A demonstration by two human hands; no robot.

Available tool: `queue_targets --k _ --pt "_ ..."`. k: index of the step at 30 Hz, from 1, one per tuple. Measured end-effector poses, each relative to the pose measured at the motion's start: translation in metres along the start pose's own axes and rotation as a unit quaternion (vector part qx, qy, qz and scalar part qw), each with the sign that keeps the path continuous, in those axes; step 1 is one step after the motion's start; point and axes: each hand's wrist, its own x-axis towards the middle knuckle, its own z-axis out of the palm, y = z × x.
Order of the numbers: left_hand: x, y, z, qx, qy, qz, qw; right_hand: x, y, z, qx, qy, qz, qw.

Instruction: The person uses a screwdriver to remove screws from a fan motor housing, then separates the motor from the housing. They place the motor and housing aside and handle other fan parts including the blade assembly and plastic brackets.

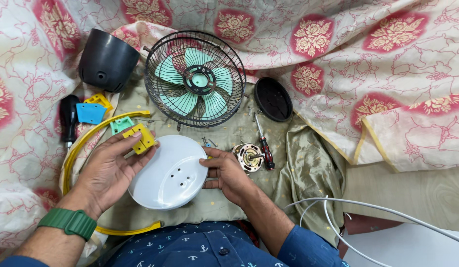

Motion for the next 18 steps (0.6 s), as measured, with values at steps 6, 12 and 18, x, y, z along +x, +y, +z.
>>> queue_targets --k 6,12,18 --pt "-0.006 0.002 0.011 0.002 -0.019 0.031 0.999 0.003 -0.006 0.006 -0.002 -0.011 -0.008 1.000" --pt "-0.022 0.011 0.021 0.007 -0.021 0.063 0.998 -0.001 -0.012 0.011 -0.006 -0.016 -0.016 1.000" --pt "-0.034 0.019 0.029 -0.019 -0.055 0.044 0.997 -0.004 -0.013 0.013 -0.003 -0.017 -0.021 1.000"
